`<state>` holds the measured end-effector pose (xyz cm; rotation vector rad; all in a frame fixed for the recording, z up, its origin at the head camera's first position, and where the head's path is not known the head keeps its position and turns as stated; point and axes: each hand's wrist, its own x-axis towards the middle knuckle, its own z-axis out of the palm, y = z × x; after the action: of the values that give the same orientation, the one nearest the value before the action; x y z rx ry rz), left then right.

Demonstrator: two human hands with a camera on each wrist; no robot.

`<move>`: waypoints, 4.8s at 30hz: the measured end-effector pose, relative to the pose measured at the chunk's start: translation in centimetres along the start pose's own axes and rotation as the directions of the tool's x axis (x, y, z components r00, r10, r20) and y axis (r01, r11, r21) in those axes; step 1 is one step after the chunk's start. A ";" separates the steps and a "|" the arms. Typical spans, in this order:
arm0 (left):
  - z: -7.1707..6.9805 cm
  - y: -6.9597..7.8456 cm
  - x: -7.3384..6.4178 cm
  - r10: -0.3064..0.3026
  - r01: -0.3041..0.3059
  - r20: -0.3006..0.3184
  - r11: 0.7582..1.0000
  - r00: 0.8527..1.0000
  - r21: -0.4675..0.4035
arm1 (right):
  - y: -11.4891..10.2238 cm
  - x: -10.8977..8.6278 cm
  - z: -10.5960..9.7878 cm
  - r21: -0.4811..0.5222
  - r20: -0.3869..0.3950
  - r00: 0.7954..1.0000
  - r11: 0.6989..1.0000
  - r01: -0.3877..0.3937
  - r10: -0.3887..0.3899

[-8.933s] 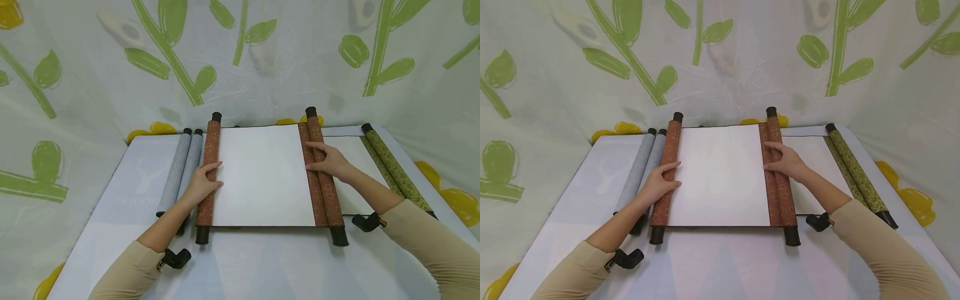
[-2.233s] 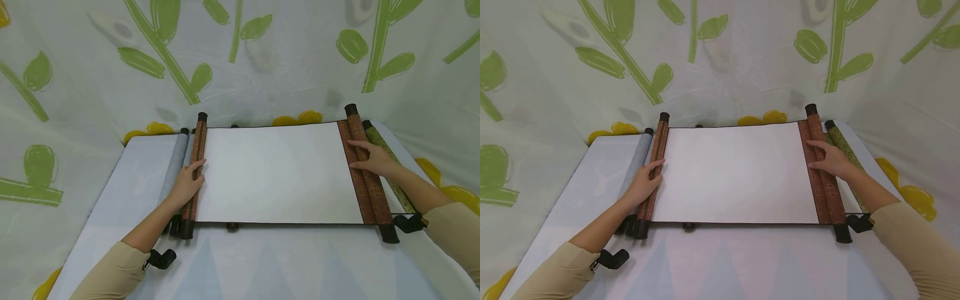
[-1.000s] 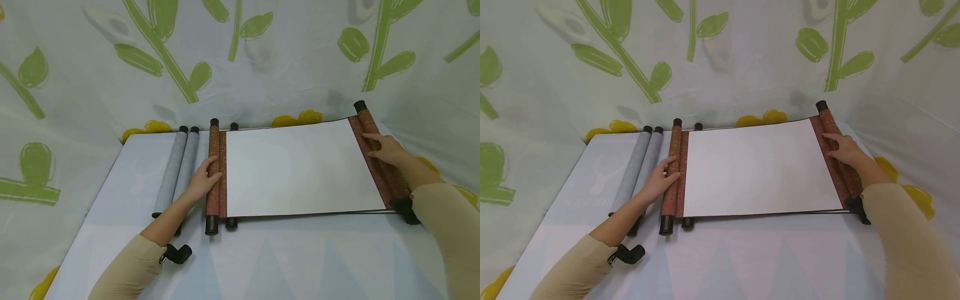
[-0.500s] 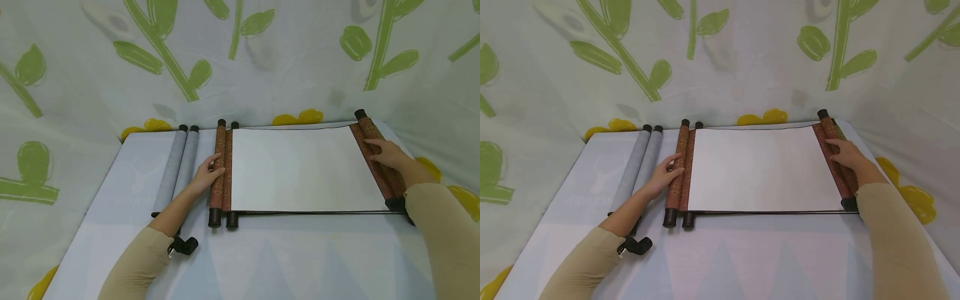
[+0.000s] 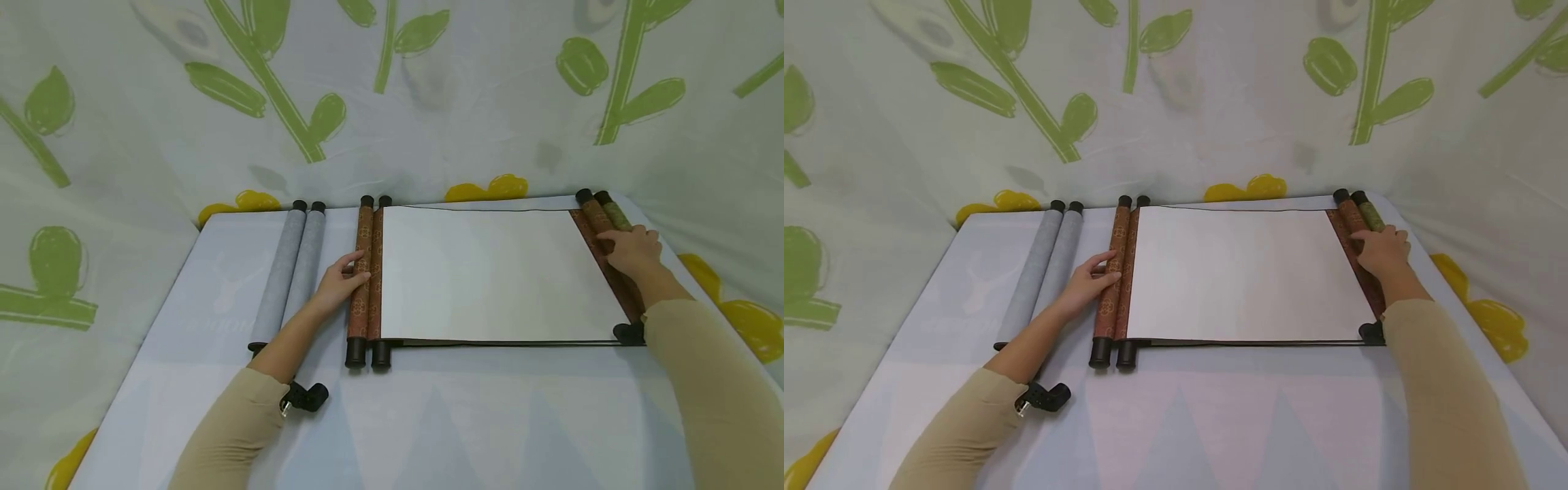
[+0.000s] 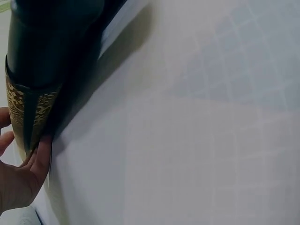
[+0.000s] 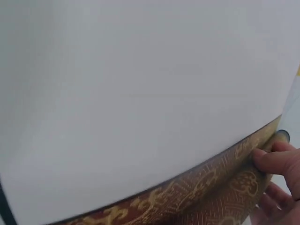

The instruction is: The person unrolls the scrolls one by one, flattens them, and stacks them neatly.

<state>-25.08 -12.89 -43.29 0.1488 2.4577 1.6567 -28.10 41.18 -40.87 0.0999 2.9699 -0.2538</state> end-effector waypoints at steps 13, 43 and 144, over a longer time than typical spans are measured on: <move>-1.9 0.1 -1.0 -0.102 0.115 0.101 0.984 0.990 -0.139 | -0.4 -1.7 -1.5 0.180 -0.001 1.000 0.984 0.005 -0.005; -8.5 2.0 -5.5 0.303 -0.318 0.112 0.934 0.946 0.160 | -11.6 -3.9 -2.4 0.667 -0.073 0.984 0.726 0.170 -0.162; -9.0 -2.6 -6.0 0.073 -0.076 0.117 0.997 0.990 0.025 | -45.4 -6.1 8.1 0.795 0.031 0.823 0.513 0.324 -0.567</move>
<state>-20.96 -23.10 -41.86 0.3349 2.4181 1.5931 -24.52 -5.20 -40.40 -0.5887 2.3020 -1.4582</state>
